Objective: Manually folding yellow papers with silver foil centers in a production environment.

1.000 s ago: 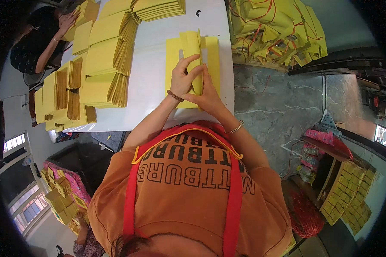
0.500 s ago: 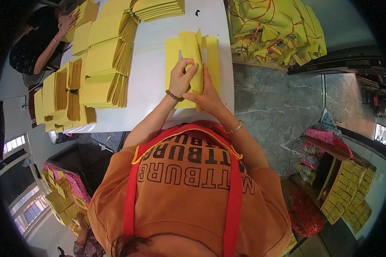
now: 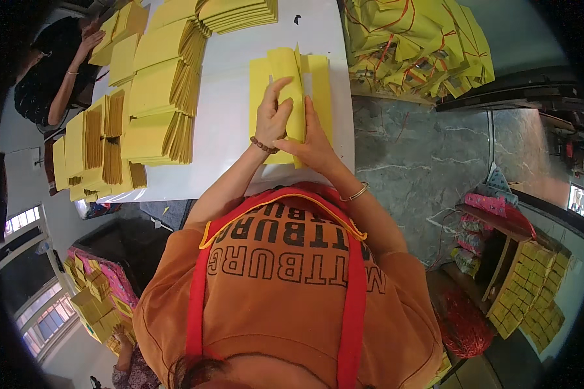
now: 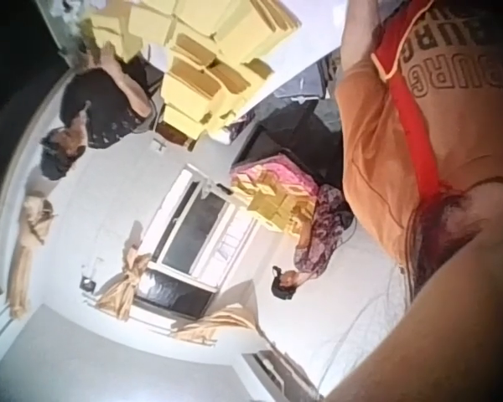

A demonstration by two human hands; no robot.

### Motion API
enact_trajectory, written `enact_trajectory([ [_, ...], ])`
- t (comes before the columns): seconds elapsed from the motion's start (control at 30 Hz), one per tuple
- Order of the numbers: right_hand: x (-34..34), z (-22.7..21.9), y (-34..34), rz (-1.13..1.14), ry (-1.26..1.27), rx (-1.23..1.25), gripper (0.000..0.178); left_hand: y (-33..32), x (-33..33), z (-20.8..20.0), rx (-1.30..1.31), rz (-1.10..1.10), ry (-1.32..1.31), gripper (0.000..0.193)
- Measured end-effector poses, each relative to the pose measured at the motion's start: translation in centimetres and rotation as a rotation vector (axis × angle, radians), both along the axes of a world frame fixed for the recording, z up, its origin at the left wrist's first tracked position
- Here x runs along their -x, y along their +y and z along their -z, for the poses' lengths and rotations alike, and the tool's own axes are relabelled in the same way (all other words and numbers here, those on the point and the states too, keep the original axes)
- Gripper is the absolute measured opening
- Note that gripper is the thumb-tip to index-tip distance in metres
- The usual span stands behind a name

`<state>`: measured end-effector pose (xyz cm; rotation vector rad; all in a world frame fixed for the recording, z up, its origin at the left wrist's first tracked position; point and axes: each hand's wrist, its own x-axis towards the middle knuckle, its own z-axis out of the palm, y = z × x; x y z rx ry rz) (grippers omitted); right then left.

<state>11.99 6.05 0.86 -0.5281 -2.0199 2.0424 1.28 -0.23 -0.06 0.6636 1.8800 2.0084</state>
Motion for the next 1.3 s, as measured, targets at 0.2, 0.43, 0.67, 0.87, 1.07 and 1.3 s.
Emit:
enact_trajectory([
  [0.2, 0.0, 0.3, 0.1, -0.014, 0.008, -0.009, 0.111, 0.1, 0.4, 0.9, 0.046, 0.119, 0.071, 0.032],
  [0.43, 0.0, 0.2, 0.3, -0.034, 0.016, 0.004, 0.112, 0.1, 0.4, 1.0, 0.038, 0.126, 0.122, 0.037],
  [0.67, -0.1, -0.4, 0.2, -0.02, 0.015, 0.044, 0.112, 0.0, 0.6, 1.4, 0.017, 0.135, 0.106, 0.034],
  [0.87, -0.3, -0.3, 0.2, -0.046, -0.012, 0.006, 0.106, 0.1, 0.5, 2.3, -0.031, 0.106, 0.076, 0.015],
  [1.07, -0.9, -0.4, 0.9, 0.245, 0.077, -0.489, 0.086, -0.5, 0.4, 0.6, 0.053, 0.107, -0.037, 0.012],
  [1.3, -0.3, -3.4, -0.3, 0.204, 0.09, -0.245, 0.065, -0.4, 0.8, 1.9, 0.079, 0.098, 0.025, 0.017],
])
